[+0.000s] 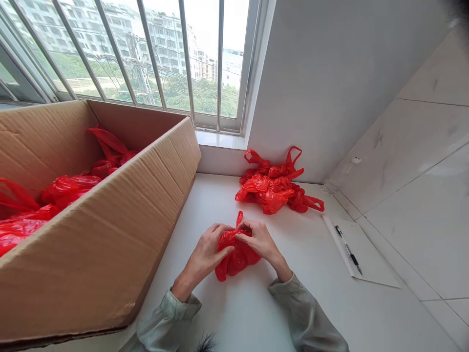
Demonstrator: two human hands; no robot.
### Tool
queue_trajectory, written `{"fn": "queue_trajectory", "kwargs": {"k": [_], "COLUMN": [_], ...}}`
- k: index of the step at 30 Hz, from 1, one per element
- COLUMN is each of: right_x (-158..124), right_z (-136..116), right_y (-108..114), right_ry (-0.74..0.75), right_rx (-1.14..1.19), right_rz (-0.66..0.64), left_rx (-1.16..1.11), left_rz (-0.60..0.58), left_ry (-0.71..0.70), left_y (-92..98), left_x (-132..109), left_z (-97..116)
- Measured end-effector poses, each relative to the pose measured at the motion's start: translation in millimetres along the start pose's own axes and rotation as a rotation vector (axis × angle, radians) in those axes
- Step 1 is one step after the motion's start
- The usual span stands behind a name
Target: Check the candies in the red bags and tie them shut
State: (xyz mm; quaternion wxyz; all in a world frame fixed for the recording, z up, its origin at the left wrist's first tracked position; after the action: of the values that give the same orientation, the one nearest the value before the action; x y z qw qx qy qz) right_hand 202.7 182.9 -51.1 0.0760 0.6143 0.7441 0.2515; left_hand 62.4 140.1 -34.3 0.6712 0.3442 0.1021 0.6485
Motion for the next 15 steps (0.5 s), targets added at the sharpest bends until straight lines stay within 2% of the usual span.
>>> {"fn": "queue_trajectory", "kwargs": {"k": [4,7,10,15], "right_x": [0.6,1.7,3.1,-0.5], "right_z": [5.6,13.2,21.6,35.6], "right_y": [7.5,17.2,32.3,61.9], "right_ry": [-0.04,-0.083,-0.124,-0.192], "right_rx": [0.064,0.072,0.03,-0.031], "right_rz": [-0.015,-0.01,0.015,-0.02], "left_rx": [-0.005,-0.005,-0.051,-0.364], "left_rz": [-0.022,0.047,0.156,0.446], "left_ry": [0.011,-0.011,0.014,0.294], "left_y": [-19.7,-18.6,-7.2,9.5], "left_x": [0.4,-0.3,-0.1,-3.4], "left_z": [-12.3,-20.4,-30.5,-66.7]}}
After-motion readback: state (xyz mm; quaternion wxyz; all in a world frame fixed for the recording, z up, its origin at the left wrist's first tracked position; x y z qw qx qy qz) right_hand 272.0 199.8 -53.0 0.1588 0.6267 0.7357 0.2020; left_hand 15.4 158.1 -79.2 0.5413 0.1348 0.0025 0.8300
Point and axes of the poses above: each hand's wrist, its own x-axis towards the middle knuckle, its own y-axis out of the back of the hand, z = x × y, the point moved 7 cm from there along x, towards the middle knuckle, and after that the axes turned 8 degrees about z, right-handed, at the moved point
